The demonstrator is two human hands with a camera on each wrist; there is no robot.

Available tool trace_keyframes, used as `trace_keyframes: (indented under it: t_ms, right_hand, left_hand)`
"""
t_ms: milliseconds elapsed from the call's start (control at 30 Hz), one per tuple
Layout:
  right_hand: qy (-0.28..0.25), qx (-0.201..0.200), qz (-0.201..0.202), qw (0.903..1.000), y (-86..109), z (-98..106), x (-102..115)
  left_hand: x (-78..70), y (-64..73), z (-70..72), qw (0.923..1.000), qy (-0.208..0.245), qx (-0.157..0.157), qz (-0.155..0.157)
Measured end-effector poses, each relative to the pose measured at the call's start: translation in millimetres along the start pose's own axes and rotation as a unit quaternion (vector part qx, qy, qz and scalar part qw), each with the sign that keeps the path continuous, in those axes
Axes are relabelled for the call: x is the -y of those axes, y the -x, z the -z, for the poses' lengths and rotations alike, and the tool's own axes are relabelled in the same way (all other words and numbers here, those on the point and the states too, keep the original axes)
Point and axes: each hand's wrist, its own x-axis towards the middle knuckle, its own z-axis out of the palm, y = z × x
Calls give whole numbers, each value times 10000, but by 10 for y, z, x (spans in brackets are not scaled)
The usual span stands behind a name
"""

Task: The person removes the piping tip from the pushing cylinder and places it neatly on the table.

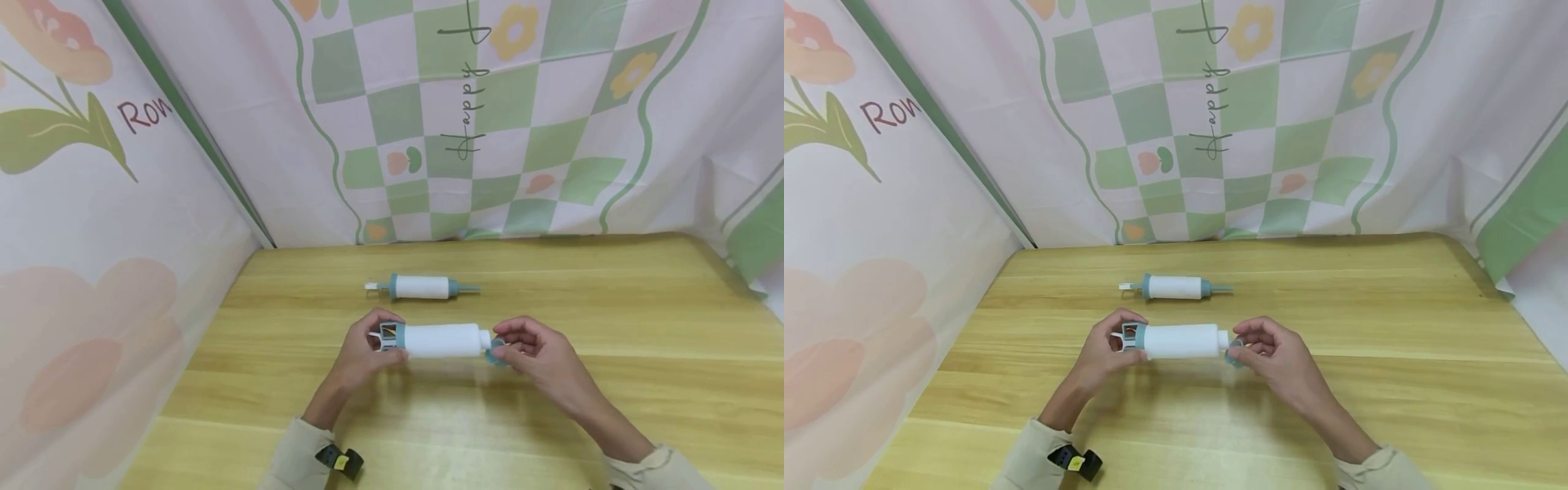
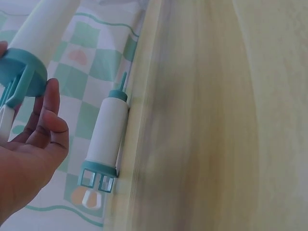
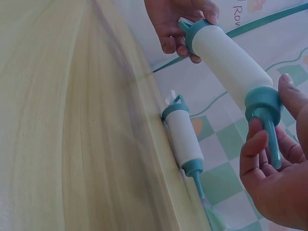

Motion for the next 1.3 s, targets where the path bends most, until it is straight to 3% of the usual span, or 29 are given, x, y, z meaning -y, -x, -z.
trace_keyframes:
  t_ms: [433, 900, 1133, 1300]
  right_hand:
    - [987, -314, 922, 9903, -12, 41, 19]
    - [1361, -453, 1173, 9827, -10, 66, 23]
    - [1568, -584, 1321, 9770, 1, 89, 29]
    - [1542, -614, 1214, 9786, 17, 105, 42]
  left_hand:
    - [1, -2, 72, 9996, -260, -34, 94]
    - [50, -26, 239, 9977, -529, -13, 433]
    - [97, -26, 323, 9957, -689, -127, 606]
    - [134, -22, 358, 9942, -716, -273, 760]
